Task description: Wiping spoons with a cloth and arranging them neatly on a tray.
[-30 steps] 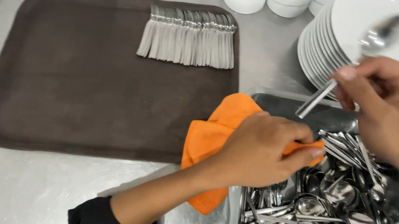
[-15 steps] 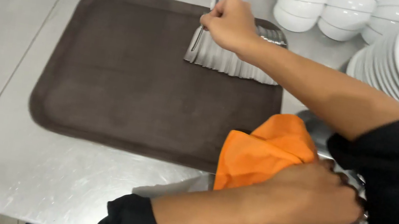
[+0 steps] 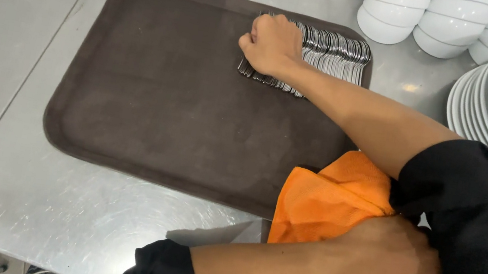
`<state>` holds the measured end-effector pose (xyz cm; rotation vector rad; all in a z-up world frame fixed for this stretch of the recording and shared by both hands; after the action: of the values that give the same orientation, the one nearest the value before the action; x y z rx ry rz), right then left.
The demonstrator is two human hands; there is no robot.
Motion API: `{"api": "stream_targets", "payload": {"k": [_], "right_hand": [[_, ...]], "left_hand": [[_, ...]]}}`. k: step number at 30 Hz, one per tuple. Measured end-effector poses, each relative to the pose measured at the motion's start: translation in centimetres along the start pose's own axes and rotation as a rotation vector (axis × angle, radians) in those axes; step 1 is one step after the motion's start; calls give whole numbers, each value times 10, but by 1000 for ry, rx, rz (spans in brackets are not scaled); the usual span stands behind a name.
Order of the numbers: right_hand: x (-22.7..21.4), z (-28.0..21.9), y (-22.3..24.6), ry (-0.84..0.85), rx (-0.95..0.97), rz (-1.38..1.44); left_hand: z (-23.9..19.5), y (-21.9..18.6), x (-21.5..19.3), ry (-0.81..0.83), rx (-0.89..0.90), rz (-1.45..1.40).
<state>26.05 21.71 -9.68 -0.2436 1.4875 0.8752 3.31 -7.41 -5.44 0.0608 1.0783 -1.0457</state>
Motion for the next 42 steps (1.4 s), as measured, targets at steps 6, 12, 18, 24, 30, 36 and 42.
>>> {"api": "stream_targets", "payload": {"k": [6,12,18,24,30,36,42], "right_hand": [[1,4,-7,-21,4,-62],[1,2,-4,-45,-32,-49],[-1,4,-4,-7,4,-1],[1,2,-1,27,-4,-13],[-32,4,5,-127,-132,-4],[-80,-14,20,-309,-774,21],[-40,-19,22,65,-881,-185]], "left_hand": [[0,1,1,64,-4,-45],[-1,1,5,84,10,33],[0,2,6,93,-5,26],[-2,3,10,103,16,50],[2,1,1,204,1,39],[5,-3,-7,89,30,73],[4,-3,-7,119,36,97]]}}
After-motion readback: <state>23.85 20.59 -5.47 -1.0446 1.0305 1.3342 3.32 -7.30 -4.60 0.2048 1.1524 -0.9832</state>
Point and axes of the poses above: each hand's wrist, its own z-axis towards the middle knuckle, its own x-axis out of the palm, y = z × x, the point moved 6 cm from there along z, towards the middle knuckle, and after that the axes turned 1 degree about x, right-handed, at the moved point
